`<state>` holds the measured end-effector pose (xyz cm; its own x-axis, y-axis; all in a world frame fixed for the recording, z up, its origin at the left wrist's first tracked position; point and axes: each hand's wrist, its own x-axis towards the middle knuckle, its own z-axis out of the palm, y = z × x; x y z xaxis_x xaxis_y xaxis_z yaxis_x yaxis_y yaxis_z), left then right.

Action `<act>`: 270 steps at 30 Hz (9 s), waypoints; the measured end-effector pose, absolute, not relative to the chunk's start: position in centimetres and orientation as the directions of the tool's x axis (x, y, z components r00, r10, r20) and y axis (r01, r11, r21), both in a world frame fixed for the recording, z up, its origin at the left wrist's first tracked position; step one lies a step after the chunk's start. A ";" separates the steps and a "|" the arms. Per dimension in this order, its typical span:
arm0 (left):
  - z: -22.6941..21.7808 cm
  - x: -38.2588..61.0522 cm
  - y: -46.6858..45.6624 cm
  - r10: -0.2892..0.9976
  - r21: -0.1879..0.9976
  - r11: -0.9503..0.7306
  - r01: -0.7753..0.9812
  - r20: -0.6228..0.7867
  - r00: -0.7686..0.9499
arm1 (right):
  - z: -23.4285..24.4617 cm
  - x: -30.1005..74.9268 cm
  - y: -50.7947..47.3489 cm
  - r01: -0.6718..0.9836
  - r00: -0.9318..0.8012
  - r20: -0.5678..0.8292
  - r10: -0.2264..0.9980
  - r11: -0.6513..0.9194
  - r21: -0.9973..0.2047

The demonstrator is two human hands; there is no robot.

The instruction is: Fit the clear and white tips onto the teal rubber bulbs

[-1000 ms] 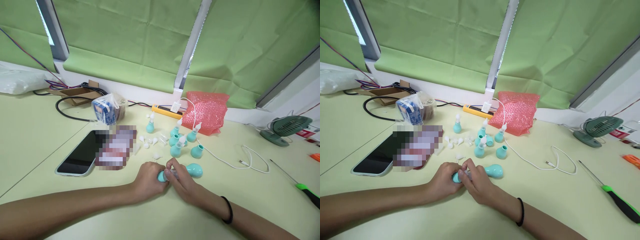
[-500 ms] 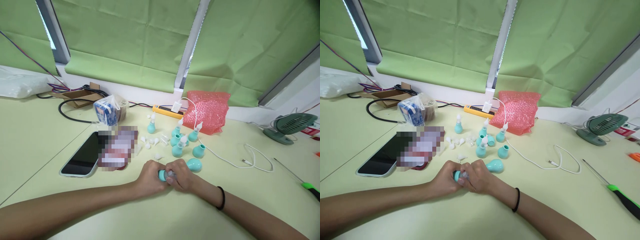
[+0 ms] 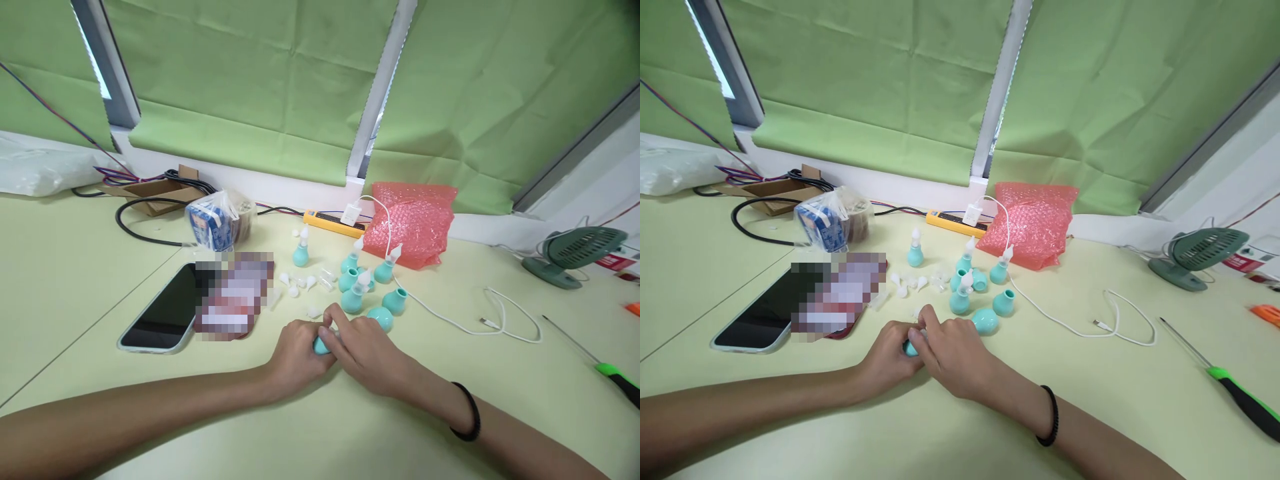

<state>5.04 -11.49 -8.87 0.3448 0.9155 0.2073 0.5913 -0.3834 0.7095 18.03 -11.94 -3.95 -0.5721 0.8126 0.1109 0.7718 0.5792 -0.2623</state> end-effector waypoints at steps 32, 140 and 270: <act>-8.6 3.8 -13.4 0.300 0.304 -0.947 0.107 0.712 0.635 | -6.2 18.9 -9.6 0.550 -0.567 0.377 0.732 0.678 -0.488; -8.6 5.2 -12.2 0.570 0.342 -0.820 0.459 0.407 0.714 | 5.5 35.5 -4.8 0.935 -0.103 0.089 0.991 0.127 -0.330; -8.9 4.4 -10.4 0.644 0.650 -0.752 0.109 0.691 0.328 | -8.5 20.3 -11.2 -0.301 -0.485 -0.099 0.869 -0.273 -0.914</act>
